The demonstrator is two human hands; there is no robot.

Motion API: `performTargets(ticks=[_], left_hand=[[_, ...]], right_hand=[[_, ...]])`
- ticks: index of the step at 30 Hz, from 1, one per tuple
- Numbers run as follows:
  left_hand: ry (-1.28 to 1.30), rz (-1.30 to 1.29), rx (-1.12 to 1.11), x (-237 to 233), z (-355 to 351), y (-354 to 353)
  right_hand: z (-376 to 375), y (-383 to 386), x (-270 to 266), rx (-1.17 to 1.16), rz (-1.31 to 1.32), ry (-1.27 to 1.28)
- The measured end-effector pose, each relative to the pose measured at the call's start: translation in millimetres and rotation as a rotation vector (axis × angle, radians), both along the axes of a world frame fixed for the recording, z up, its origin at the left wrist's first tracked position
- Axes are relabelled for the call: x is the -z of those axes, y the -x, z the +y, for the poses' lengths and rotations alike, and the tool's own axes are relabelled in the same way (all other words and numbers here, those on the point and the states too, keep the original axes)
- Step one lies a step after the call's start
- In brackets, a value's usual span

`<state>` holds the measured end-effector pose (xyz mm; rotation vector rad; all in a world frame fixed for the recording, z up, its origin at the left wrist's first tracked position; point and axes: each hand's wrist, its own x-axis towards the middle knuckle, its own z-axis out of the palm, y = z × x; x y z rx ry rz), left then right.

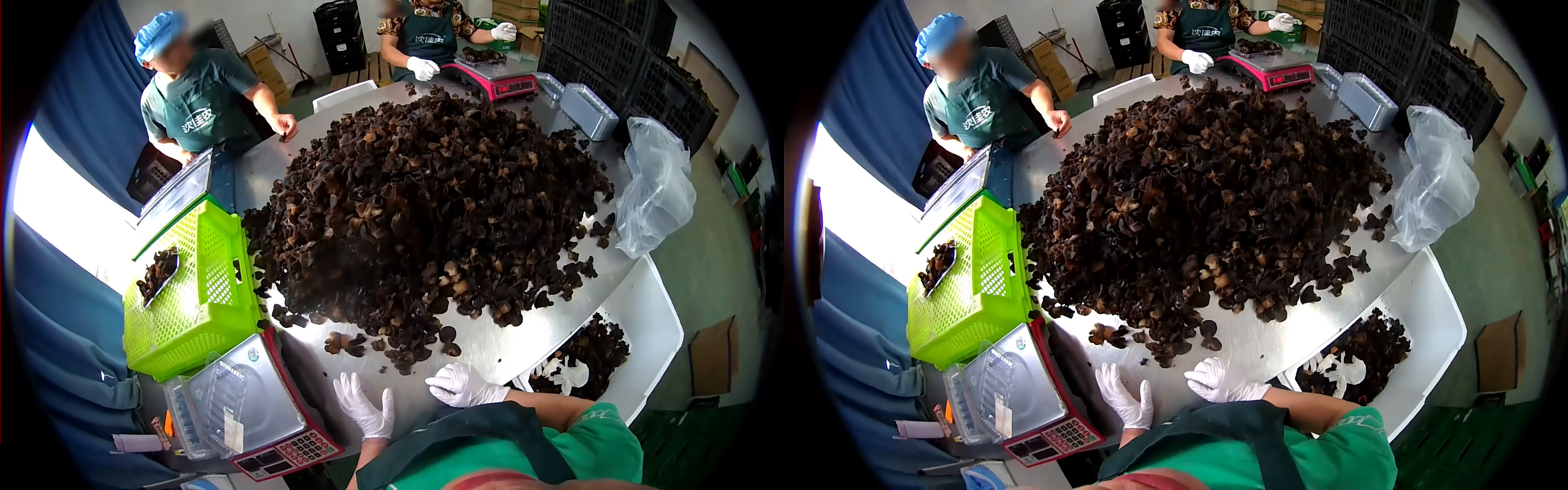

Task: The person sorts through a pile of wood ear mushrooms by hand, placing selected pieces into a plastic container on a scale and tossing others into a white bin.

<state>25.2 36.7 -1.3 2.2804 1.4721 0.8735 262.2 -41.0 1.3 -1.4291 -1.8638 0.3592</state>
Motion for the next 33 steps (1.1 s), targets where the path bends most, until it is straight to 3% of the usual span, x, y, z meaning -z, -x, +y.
performTargets(ticks=[12, 15, 17, 18, 19, 22, 24, 25, 27, 28, 30, 33], left_hand=[[-0.03, -0.024, 0.01, -2, 3, -3], [-0.067, -0.023, 0.012, 1, 2, -2], [-0.079, 0.003, 0.004, 5, 5, -2], [0.052, -0.045, -0.014, 2, 7, -4], [0.18, -0.091, -0.042, -1, 9, -5], [-0.102, -0.071, 0.039, 1, 6, -1], [-0.062, -0.092, -0.013, 0, 3, -1], [-0.071, -0.084, -0.009, 4, 4, 1], [-0.046, -0.097, -0.023, 4, 4, -1], [-0.02, -0.096, -0.032, 4, 3, 0], [-0.011, -0.076, -0.009, 4, 4, -1], [-0.053, -0.055, 0.034, 2, 3, -1]], right_hand=[[2, 1, -6, 0.021, -0.073, 0.007], [37, 23, -40, -0.119, 0.103, -0.193], [74, 43, -78, -0.329, 0.111, -0.153], [92, 50, -97, -0.471, 0.115, -0.101], [109, 59, -99, -0.559, 0.045, -0.091], [160, 38, -135, -0.67, -0.241, -0.077], [217, -6, -165, -0.601, -0.07, -0.103], [233, -36, -195, -0.456, 0.289, -0.049], [230, -82, -236, -0.022, 0.753, -0.116], [221, -99, -241, 0.256, 0.854, -0.237], [199, -101, -212, 0.171, 0.847, -0.281], [148, -76, -161, 0.268, 0.234, -0.073]])
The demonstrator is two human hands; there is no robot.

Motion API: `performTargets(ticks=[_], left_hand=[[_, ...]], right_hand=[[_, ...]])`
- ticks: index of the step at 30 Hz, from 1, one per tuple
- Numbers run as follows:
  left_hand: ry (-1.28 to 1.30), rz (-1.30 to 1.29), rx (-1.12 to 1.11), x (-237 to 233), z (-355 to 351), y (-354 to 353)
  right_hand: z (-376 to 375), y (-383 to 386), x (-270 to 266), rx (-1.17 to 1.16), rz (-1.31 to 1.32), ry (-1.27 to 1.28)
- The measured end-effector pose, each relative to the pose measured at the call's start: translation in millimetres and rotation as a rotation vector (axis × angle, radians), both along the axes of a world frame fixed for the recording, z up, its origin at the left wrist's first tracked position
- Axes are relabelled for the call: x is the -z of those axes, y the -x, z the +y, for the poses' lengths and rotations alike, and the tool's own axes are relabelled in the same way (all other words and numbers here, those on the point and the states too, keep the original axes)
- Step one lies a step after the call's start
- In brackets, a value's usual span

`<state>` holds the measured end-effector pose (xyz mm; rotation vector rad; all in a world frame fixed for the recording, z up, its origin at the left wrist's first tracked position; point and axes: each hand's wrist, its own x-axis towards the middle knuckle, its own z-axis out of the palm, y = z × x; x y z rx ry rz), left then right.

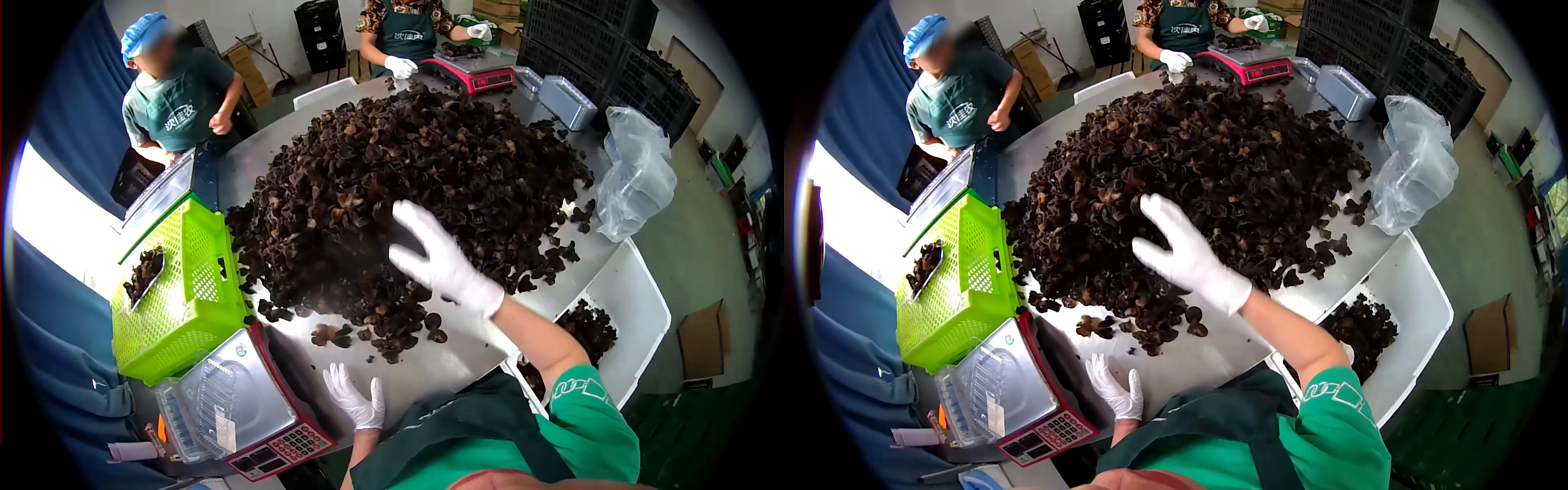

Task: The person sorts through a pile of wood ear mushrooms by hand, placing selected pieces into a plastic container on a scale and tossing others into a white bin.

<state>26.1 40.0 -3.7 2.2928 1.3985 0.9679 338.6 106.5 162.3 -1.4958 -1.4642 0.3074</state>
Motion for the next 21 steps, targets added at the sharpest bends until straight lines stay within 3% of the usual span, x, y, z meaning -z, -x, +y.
performTargets(ticks=[3, 5, 8, 21], left_hand=[[-0.004, 0.006, 0.0, -5, -1, 2], [0.006, 0.029, -0.007, -12, -4, 4], [-0.002, 0.072, 0.028, -24, -3, 7], [0.112, 0.249, 0.106, -30, -24, -8]], right_hand=[[-43, 28, 50, -0.045, -0.174, -0.005], [-66, 41, 71, -0.063, -0.214, 0.18], [-100, 52, 89, -0.088, -0.458, 0.243], [-152, 88, 128, -0.049, -0.521, 0.309]])
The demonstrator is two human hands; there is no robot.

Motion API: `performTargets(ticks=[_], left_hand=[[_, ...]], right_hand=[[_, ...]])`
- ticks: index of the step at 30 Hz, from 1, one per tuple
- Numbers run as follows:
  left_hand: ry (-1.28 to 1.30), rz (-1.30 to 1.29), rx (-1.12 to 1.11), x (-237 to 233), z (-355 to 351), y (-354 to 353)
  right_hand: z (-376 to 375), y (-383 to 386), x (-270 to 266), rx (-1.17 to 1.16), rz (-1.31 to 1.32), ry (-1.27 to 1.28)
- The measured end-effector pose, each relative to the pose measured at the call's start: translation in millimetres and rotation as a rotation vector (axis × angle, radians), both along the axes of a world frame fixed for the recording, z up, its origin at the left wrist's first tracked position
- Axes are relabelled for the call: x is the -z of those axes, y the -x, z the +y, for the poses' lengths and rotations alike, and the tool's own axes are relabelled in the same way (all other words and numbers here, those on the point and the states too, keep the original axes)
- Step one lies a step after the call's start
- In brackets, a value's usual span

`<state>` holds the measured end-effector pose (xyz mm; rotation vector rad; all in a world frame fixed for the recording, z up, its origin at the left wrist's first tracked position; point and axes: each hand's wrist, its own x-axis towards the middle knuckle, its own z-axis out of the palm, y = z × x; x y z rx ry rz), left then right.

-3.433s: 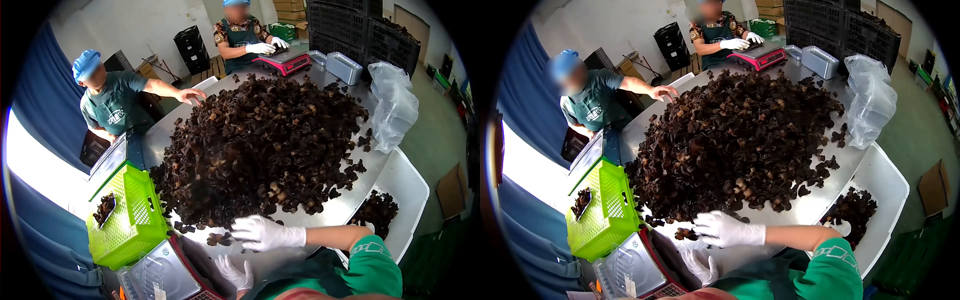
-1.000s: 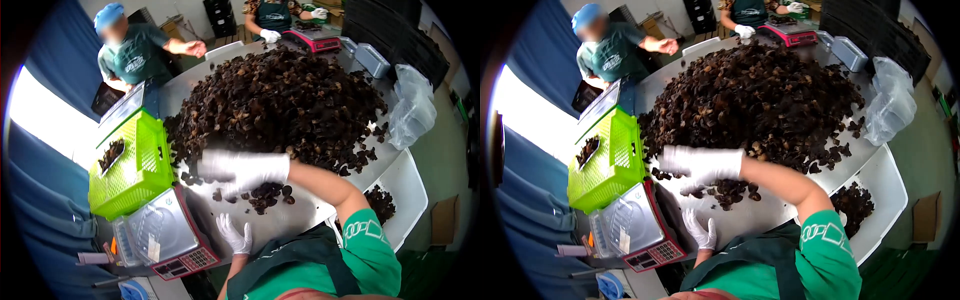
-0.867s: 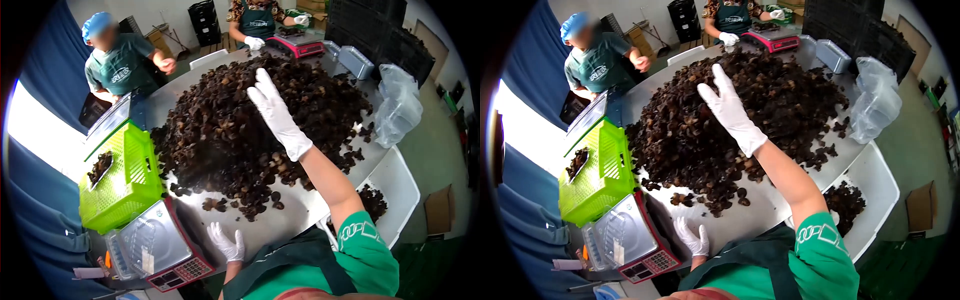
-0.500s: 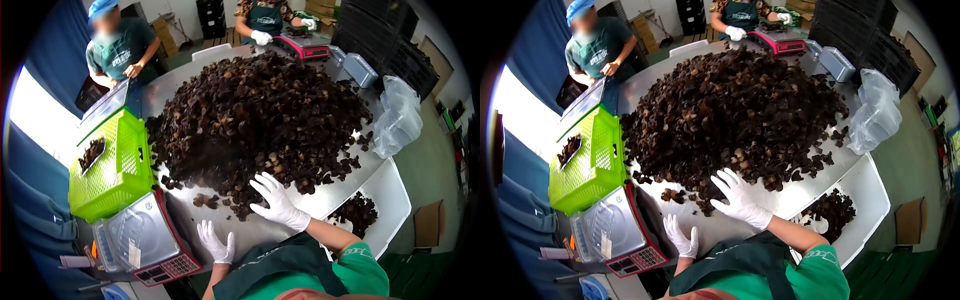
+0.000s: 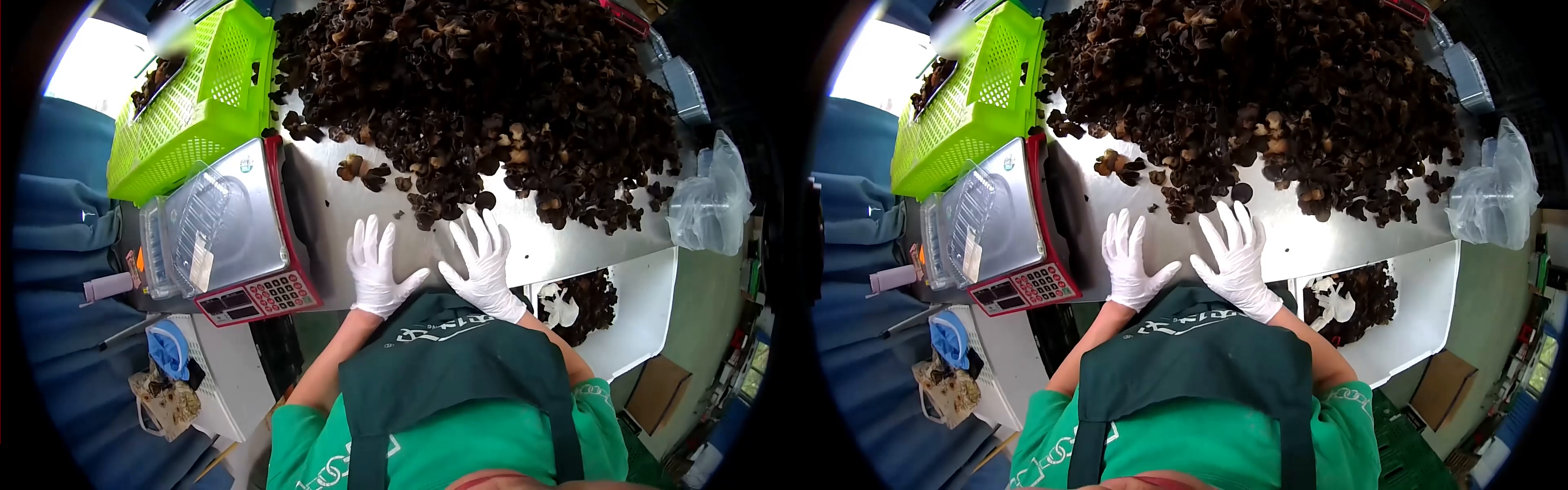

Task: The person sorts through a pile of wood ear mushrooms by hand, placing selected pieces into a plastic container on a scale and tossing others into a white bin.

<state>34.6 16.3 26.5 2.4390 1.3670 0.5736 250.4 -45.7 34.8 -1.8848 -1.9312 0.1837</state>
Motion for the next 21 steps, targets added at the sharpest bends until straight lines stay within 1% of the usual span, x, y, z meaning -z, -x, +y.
performTargets(ticks=[2, 5, 6, 8, 9, 12, 14, 15, 16, 18, 19, 21], left_hand=[[-0.01, -0.017, -0.008, -2, 8, -11], [-0.061, -0.054, -0.058, 7, 18, -16], [-0.102, -0.11, -0.084, 5, 23, -14], [-0.078, -0.196, -0.127, 16, 31, -3], [-0.103, -0.21, -0.155, 9, 35, -5], [-0.024, -0.266, -0.058, 7, 44, -10], [-0.081, -0.252, 0.02, 15, 50, -19], [-0.063, -0.249, 0.047, 20, 51, -24], [-0.126, -0.249, 0.106, 26, 55, -25], [-0.111, -0.234, 0.106, 29, 57, -27], [-0.147, -0.226, 0.115, 32, 60, -26], [-0.099, -0.186, 0.118, 33, 62, -22]], right_hand=[[8, -2, 1, 0.016, -0.02, 0.001], [14, -10, 2, 0.064, -0.037, -0.029], [14, -12, 4, 0.077, -0.041, -0.049], [11, -14, 6, 0.095, -0.013, -0.101], [8, -12, 9, 0.095, 0.006, -0.113], [0, -5, 14, 0.077, 0.072, -0.138], [0, -1, 7, 0.061, 0.09, -0.195], [1, -2, 1, 0.061, 0.077, -0.191], [0, -3, 3, 0.055, 0.089, -0.216], [-2, -3, 1, 0.035, 0.086, -0.26], [-3, -4, 7, 0.029, 0.123, -0.287], [-5, -2, 5, 0.019, 0.128, -0.301]])
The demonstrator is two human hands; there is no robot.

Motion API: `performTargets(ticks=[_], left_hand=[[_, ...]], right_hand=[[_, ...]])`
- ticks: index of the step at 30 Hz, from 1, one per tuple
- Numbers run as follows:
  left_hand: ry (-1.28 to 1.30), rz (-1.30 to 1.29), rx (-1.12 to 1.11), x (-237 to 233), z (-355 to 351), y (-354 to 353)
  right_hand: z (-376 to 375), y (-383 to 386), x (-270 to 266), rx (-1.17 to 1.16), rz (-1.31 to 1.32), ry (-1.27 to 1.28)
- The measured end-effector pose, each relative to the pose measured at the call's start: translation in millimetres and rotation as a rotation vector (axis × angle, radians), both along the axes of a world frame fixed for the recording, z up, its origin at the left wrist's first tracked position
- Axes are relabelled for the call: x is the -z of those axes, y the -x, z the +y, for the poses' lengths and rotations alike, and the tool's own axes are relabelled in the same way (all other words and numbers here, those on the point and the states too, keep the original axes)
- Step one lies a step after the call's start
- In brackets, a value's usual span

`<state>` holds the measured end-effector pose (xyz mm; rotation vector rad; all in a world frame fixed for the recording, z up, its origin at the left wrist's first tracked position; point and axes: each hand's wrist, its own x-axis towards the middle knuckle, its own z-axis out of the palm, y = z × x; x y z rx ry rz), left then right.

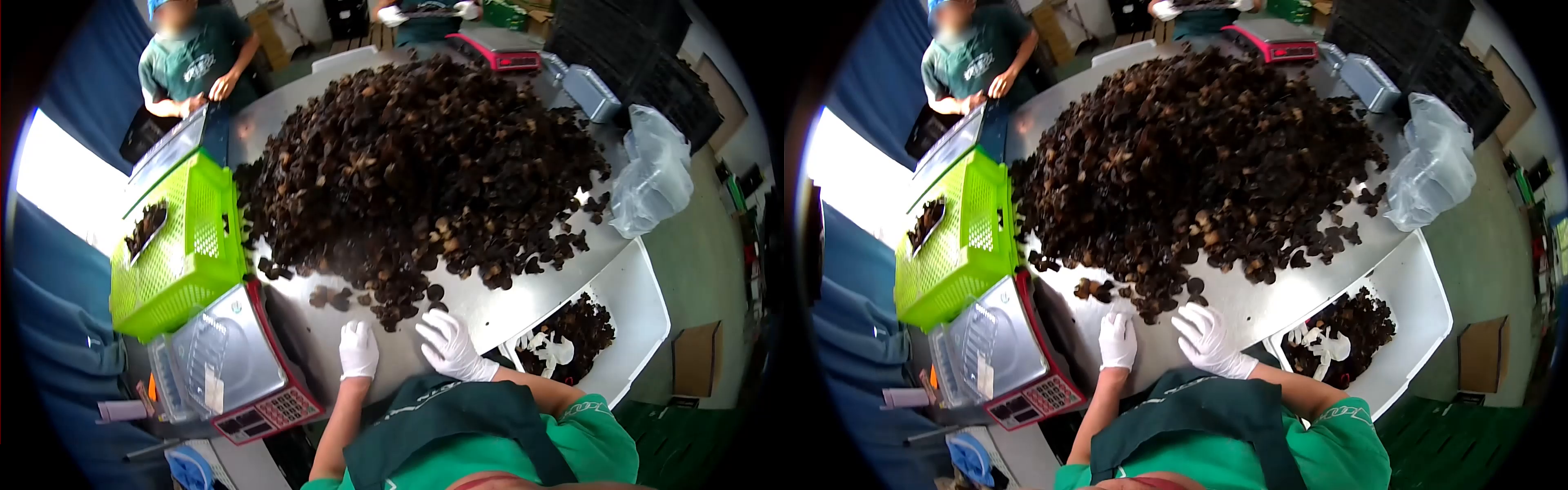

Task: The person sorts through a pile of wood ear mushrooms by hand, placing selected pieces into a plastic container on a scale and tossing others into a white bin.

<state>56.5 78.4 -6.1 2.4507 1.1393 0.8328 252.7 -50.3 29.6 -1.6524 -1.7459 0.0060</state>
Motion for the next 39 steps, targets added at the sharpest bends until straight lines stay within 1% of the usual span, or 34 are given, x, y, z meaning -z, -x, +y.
performTargets(ticks=[3, 4, 7, 8, 11, 12, 13, 14, 15, 16, 17, 19, 20, 23, 24, 25, 26, 27, 29, 33, 35, 36, 37, 38, 39], left_hand=[[0.093, 0.016, -0.011, -4, 1, 4], [0.074, -0.073, -0.027, -4, 1, 3], [0.277, -0.146, -0.151, -5, 1, 7], [0.194, -0.213, -0.166, -8, 3, 4], [0.251, -0.37, -0.206, -21, 5, -14], [0.174, -0.424, -0.168, -46, -1, -32], [0.168, -0.445, -0.113, -58, -7, -49], [0.262, -0.42, 0.056, -85, -17, -66], [0.417, -0.339, 0.379, -104, -24, -78], [0.318, -0.341, 0.56, -104, -41, -97], [0.218, -0.339, 0.739, -103, -57, -114], [0.19, -0.287, 0.819, -120, -70, -123], [0.202, -0.321, 0.778, -115, -71, -122], [0.177, -0.248, 0.636, -109, -50, -95], [0.191, -0.289, 0.517, -85, -47, -88], [0.145, -0.255, 0.431, -87, -44, -74], [0.155, -0.26, 0.353, -85, -42, -61], [0.165, -0.266, 0.275, -82, -42, -48], [0.084, -0.273, 0.08, -72, -43, -24], [-0.009, -0.193, -0.271, -39, -28, 25], [-0.018, -0.174, -0.439, -28, -9, 37], [0.023, -0.144, -0.494, -19, 2, 42], [-0.004, -0.049, -0.567, -12, 13, 44], [0.029, 0.053, -0.654, -8, 23, 44], [0.063, 0.153, -0.736, -6, 28, 43]], right_hand=[[-4, 4, 5, -0.033, 0.038, -0.023], [-4, 4, 6, -0.061, 0.03, -0.044], [-8, 8, 21, -0.142, 0.034, -0.066], [-8, 10, 23, -0.145, 0.016, -0.096], [-9, 12, 23, -0.183, 0.024, -0.084], [-8, 12, 26, -0.209, 0.059, -0.067], [-8, 12, 28, -0.205, 0.033, -0.058], [-10, 12, 31, -0.205, 0.005, -0.049], [-11, 10, 38, -0.208, -0.023, -0.04], [-15, 8, 83, -0.252, 0.158, 0.072], [-19, 6, 98, -0.249, 0.256, 0.187], [-24, 5, 81, -0.199, 0.262, 0.31], [-24, 4, 71, -0.174, 0.258, 0.356], [-20, 3, 45, -0.113, 0.223, 0.453], [-17, 3, 42, -0.123, 0.178, 0.385], [-16, 4, 39, -0.125, 0.123, 0.314], [-12, 5, 51, -0.138, 0.031, -0.015], [-7, 6, 44, -0.151, 0.033, -0.036], [4, 5, 18, -0.172, 0.032, -0.077], [8, 11, -1, -0.135, -0.028, -0.009], [15, 15, 5, -0.161, -0.083, 0.048], [23, 18, 0, -0.181, -0.127, 0.057], [31, 21, -3, -0.197, -0.173, 0.062], [38, 24, -1, -0.222, -0.223, 0.145], [45, 28, 3, -0.238, -0.233, 0.171]])
